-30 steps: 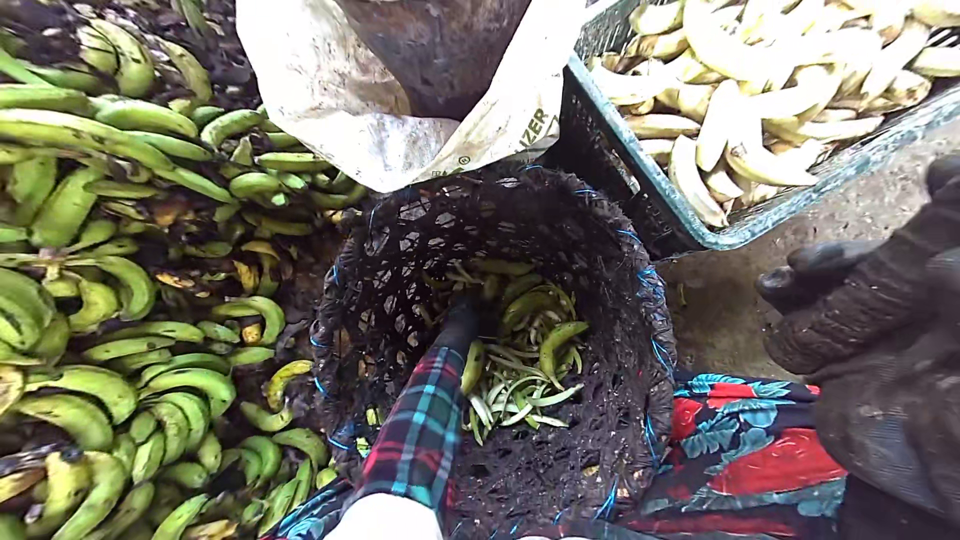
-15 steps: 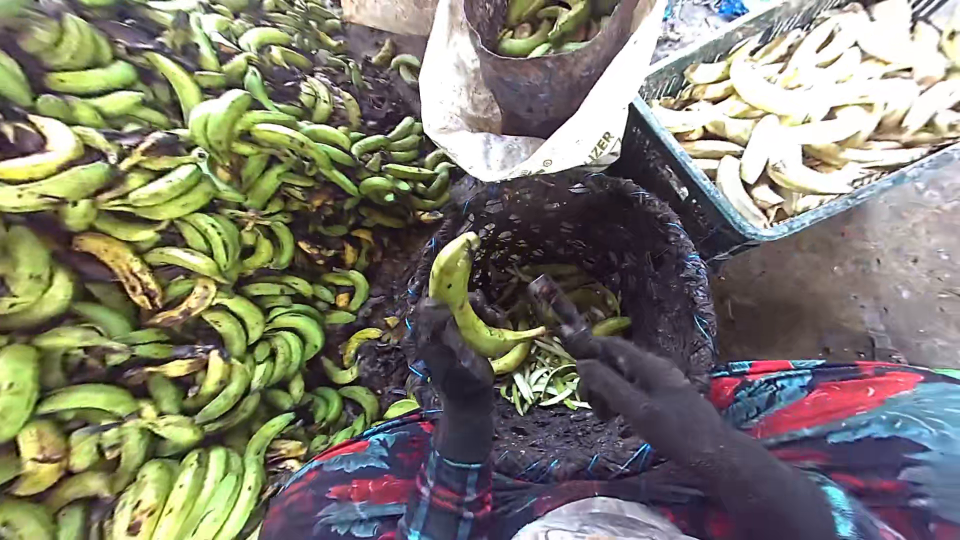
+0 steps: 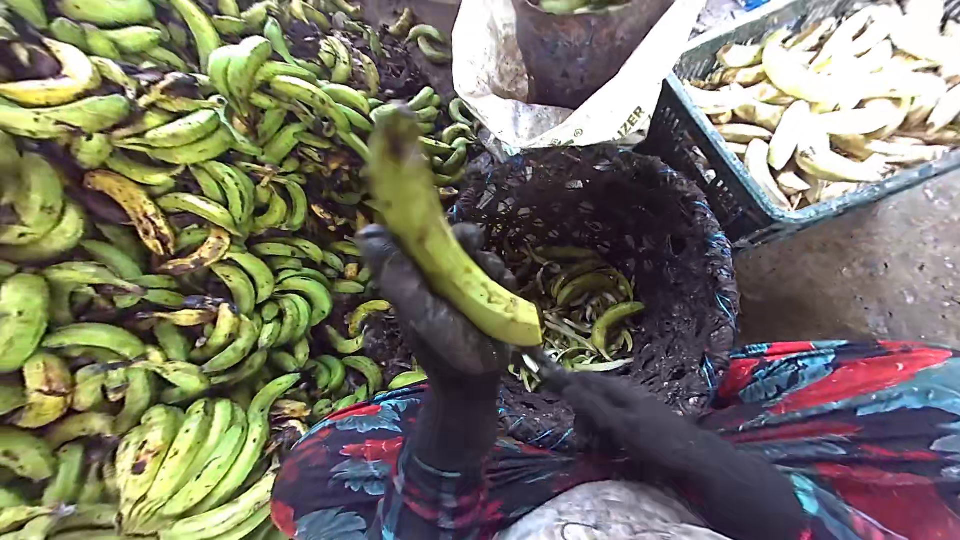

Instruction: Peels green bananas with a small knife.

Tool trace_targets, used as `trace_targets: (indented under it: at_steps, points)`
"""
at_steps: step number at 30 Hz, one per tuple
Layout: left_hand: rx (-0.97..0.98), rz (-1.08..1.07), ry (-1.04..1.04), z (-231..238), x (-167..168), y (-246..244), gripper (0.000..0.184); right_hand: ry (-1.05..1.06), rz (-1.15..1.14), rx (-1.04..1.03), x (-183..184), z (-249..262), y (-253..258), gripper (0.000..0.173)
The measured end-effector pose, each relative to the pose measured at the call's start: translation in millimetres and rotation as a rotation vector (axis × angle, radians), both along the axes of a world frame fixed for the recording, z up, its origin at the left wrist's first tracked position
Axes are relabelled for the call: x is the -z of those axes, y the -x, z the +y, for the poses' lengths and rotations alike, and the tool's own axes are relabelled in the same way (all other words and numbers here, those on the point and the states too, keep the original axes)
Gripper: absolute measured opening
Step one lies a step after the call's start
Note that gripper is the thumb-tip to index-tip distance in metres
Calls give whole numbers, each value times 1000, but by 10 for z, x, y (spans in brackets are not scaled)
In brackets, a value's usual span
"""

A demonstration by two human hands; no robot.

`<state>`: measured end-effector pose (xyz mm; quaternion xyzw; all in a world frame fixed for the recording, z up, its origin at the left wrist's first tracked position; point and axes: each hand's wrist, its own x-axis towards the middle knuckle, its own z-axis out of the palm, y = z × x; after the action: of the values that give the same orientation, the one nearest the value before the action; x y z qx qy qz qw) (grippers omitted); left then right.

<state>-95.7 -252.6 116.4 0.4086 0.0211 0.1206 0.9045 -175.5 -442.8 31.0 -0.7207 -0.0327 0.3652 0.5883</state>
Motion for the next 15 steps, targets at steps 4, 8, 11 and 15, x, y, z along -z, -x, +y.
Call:
trace_targets:
  at_steps: [4, 8, 11, 15]
  points:
    - [90, 272, -203, 152, 30, -98, 38, 40, -802, 101, -391, -408, -442, 39]
    - [186, 288, -368, 5, 71, -130, 39, 241, -1012, 93, -570, -431, -557, 37]
    - [217, 375, -148, -329, 292, 53, 37, 519, -1224, 296, -284, -323, -800, 36]
    - [250, 560, -29, -325, 451, 402, 38, 772, -1150, 427, -294, -440, -1142, 42]
